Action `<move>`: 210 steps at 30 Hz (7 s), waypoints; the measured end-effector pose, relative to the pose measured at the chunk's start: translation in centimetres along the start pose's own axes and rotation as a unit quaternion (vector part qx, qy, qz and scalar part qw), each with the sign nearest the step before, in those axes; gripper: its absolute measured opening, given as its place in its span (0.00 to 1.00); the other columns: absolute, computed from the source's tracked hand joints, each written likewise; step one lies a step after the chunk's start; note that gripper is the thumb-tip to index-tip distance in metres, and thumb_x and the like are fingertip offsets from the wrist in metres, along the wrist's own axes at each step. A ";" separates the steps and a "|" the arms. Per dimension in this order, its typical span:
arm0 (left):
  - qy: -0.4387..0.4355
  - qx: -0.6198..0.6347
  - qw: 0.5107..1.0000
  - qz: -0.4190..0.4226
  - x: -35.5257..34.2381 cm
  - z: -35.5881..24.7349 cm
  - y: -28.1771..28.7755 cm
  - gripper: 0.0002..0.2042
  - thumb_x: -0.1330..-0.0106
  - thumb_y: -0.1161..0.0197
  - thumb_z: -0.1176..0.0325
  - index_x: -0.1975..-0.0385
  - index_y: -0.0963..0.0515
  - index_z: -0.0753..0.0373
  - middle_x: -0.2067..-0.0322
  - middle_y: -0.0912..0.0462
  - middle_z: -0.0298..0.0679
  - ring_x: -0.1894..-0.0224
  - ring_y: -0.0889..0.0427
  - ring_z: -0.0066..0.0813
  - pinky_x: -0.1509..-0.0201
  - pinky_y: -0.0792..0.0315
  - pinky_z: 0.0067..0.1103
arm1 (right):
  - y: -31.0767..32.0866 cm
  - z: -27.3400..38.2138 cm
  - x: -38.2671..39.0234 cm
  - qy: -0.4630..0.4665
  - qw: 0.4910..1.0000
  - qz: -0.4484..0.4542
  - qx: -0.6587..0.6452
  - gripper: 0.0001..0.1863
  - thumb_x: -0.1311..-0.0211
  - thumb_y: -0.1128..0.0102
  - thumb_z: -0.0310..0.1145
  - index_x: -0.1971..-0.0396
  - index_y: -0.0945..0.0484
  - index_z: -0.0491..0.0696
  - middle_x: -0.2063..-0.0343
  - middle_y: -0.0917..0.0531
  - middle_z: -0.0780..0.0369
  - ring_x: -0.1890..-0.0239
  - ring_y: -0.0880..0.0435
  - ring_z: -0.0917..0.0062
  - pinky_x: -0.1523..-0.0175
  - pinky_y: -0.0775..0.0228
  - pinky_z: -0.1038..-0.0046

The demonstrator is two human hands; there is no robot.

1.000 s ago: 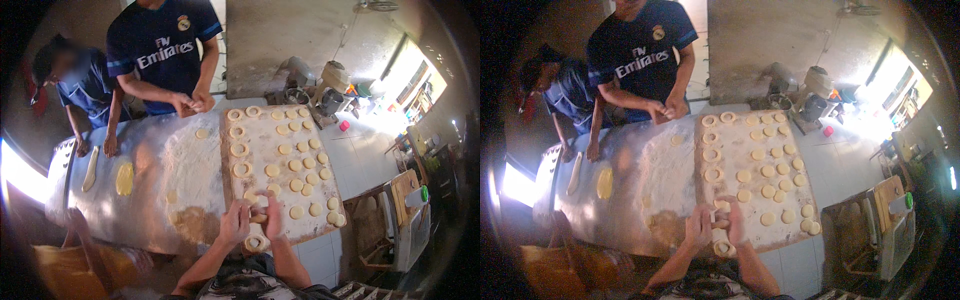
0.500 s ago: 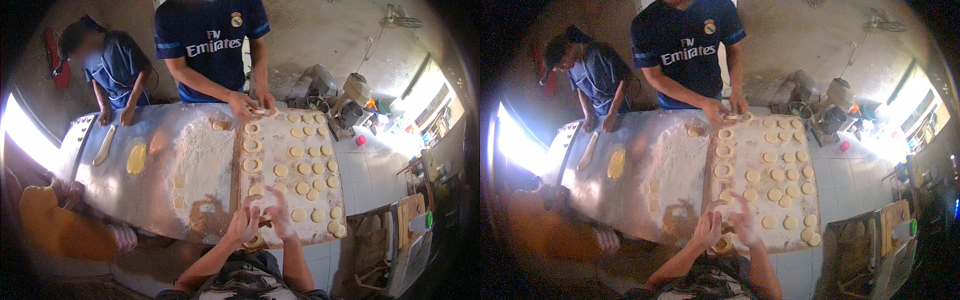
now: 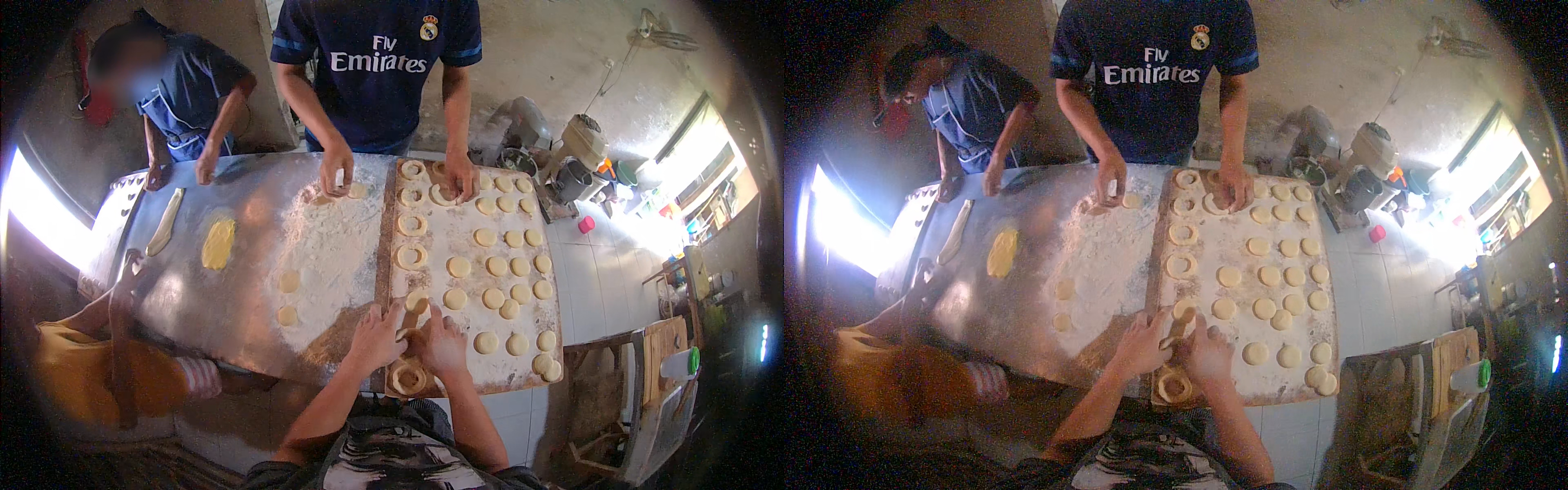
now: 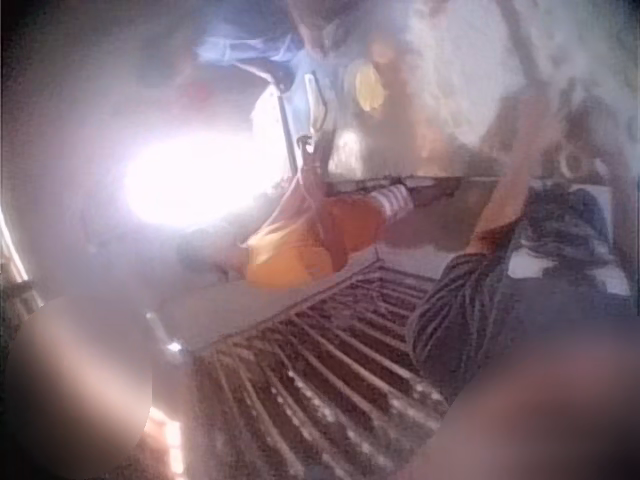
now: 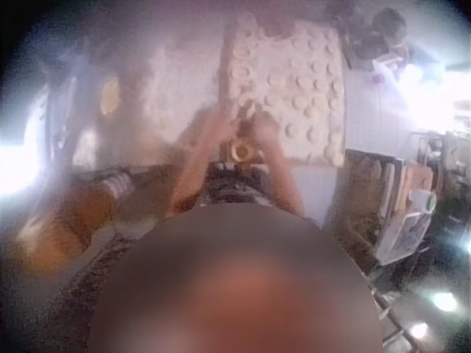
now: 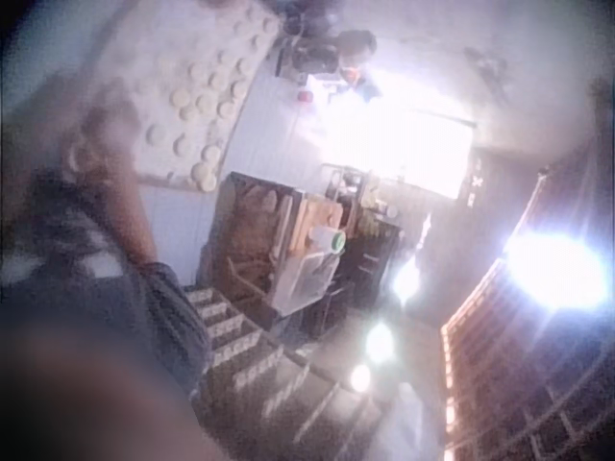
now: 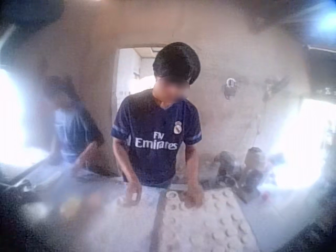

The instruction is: The person shapes small dough pieces into rings by hand and places them on a wooden tray. They then carry the tray and place it on a multi-tiered rack with other trays of dough. The person continues shaping more dough rings and arranging them on the tray.

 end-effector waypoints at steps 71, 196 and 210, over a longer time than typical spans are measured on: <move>-0.270 0.381 0.839 -0.279 -4.9 12.0 9.2 0.11 0.23 0.54 0.62 0.62 0.31 0.63 0.75 0.23 0.51 0.75 0.21 0.53 0.72 0.30 0.35 | -1.8 18.8 -10.4 0.121 0.897 -0.083 -0.416 0.28 0.27 0.53 0.49 0.36 0.39 0.47 0.80 0.25 0.66 0.77 0.26 0.79 0.67 0.31 0.74; -0.277 0.194 0.917 -0.210 2.8 -9.9 -2.8 0.14 0.25 0.50 0.66 0.43 0.33 0.59 0.83 0.22 0.45 0.79 0.19 0.50 0.75 0.27 0.35 | 5.3 -2.8 5.6 0.097 0.582 -0.041 -0.807 0.34 0.25 0.52 0.44 0.28 0.52 0.49 0.80 0.24 0.61 0.72 0.25 0.79 0.59 0.29 0.73; -0.100 -0.099 0.980 -0.140 1.7 -9.0 -6.1 0.37 0.36 0.38 0.54 0.30 0.43 0.59 0.42 0.33 0.56 0.39 0.33 0.58 0.39 0.38 0.51 | 3.7 -7.0 6.6 -0.147 0.979 -0.036 -0.137 0.47 0.36 0.45 0.55 0.27 0.55 0.47 0.57 0.20 0.45 0.56 0.20 0.49 0.53 0.30 0.49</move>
Point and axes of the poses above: each hand's wrist, its own x-axis away from the middle knuckle, its own y-axis out of the back of the hand, z = x × y, the point moved 1 cm from there along -x, towards the middle knuckle
